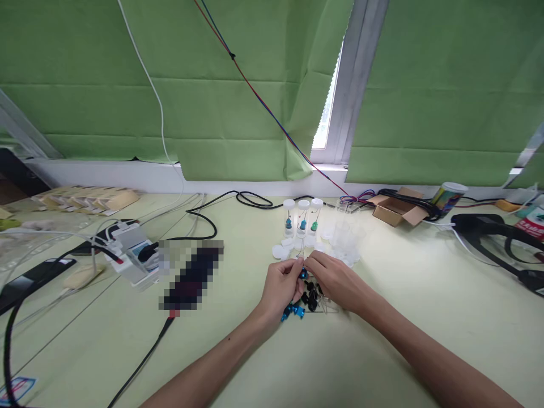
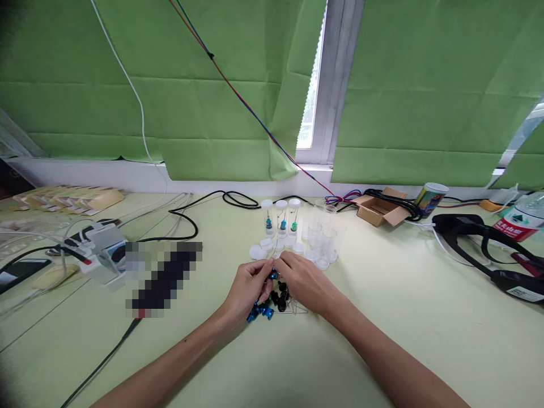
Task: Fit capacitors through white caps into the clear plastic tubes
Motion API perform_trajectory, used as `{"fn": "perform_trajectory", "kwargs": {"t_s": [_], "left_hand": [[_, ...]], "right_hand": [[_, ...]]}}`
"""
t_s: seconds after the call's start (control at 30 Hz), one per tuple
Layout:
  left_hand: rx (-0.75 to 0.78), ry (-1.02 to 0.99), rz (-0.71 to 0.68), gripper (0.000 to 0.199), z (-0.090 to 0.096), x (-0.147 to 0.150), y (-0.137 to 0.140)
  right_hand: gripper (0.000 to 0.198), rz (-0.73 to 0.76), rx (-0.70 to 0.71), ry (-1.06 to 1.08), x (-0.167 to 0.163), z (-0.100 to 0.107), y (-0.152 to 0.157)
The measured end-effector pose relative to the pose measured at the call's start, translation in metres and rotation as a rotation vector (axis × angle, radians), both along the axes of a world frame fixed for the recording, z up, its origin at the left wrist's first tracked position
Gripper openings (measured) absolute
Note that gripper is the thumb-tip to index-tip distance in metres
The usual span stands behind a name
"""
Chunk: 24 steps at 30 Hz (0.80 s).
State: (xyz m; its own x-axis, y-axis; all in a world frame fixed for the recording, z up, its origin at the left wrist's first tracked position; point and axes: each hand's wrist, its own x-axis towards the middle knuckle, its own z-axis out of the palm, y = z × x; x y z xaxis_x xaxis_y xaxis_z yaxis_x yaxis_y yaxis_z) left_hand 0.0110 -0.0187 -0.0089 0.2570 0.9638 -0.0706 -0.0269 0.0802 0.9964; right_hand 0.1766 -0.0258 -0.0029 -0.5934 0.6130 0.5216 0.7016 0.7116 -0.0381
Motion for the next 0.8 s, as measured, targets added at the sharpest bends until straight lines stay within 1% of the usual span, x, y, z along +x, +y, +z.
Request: {"fn": "perform_trajectory", "kwargs": {"t_s": [0.2,0.43,0.8], "left_hand": [[0.003,-0.005,-0.006,0.047,0.0017,0.0013,-0.0015],[-0.003,-0.014,-0.004,0.047,0.0021,0.0020,-0.0019],[-0.010,-0.029,-0.001,0.049,0.0023,0.0027,-0.0022]], "right_hand": [[0.027,-0.005,-0.008,-0.006,0.0005,-0.0004,-0.0005],[0.027,0.009,0.021,0.008,-0.0007,0.0019,-0.0010],[0.024,-0.012,0.030,0.002,-0.0006,0.0014,-0.0016]]}}
